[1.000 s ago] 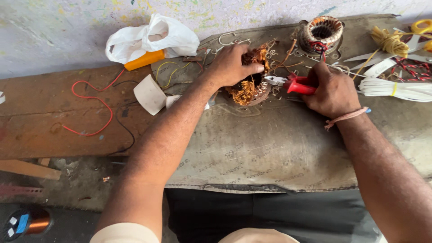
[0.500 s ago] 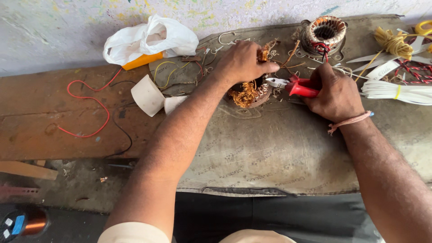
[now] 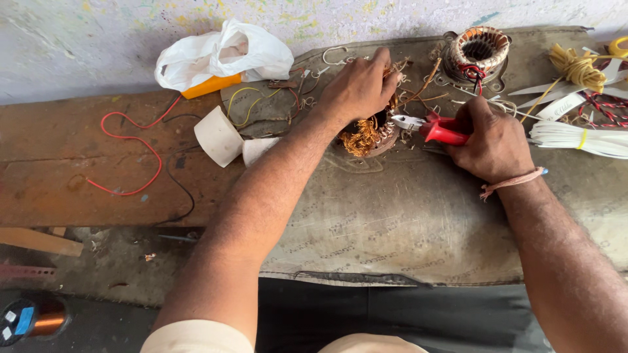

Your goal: The person uses red-handled pliers to cut and pull apart copper wire from a cylindrical coil. They repeatedly grip sections of the wire with the pliers and cut them, causing the wire to unravel and fall onto the work surface.

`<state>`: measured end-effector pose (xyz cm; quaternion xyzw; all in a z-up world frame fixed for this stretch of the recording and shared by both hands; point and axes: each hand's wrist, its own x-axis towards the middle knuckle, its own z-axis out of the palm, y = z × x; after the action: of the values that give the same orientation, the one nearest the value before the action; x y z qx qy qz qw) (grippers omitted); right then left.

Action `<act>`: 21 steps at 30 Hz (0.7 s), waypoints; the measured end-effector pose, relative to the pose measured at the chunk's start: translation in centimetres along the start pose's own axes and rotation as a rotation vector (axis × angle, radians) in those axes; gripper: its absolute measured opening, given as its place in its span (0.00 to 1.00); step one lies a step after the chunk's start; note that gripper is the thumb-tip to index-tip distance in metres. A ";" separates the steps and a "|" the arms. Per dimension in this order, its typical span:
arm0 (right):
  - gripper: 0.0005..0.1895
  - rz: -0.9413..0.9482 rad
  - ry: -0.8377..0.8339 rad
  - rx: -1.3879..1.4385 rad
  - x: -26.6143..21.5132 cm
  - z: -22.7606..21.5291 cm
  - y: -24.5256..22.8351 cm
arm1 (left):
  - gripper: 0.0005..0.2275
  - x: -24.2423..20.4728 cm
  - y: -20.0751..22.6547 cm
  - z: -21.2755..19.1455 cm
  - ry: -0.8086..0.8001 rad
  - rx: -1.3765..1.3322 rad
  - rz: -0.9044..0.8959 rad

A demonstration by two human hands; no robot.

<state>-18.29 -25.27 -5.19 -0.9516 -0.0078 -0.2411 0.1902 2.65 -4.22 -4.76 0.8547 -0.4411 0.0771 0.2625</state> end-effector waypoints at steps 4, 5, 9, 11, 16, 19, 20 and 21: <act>0.20 0.009 -0.010 -0.006 0.0 0.0 0.0 | 0.11 0.6 -0.2 0.0 -0.004 -0.089 -0.062; 0.20 0.004 -0.010 -0.001 0.0 0.0 0.1 | 0.11 0.7 -0.2 -0.1 -0.012 -0.101 -0.078; 0.20 0.010 -0.005 -0.004 0.0 -0.1 -0.1 | 0.10 0.7 -0.1 -0.1 0.004 -0.119 -0.060; 0.20 -0.011 0.005 0.000 0.0 -0.2 -0.1 | 0.09 0.6 -0.1 -0.1 0.016 -0.138 -0.044; 0.21 0.010 -0.010 -0.004 0.0 -0.2 -0.2 | 0.06 0.3 -0.1 -0.3 0.022 -0.099 -0.009; 0.21 0.000 -0.011 -0.015 0.0 -0.3 -0.2 | 0.06 0.5 0.0 -0.3 0.012 -0.121 -0.049; 0.21 0.001 -0.012 -0.011 0.0 -0.3 -0.2 | 0.06 0.6 0.0 -0.2 0.005 -0.123 -0.067; 0.21 0.001 -0.014 -0.007 0.0 -0.3 -0.3 | 0.07 0.7 -0.1 -0.2 -0.001 -0.125 -0.087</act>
<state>-18.49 -25.15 -4.84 -0.9540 -0.0076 -0.2344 0.1868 3.17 -4.54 -4.41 0.8551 -0.4076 0.0371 0.3183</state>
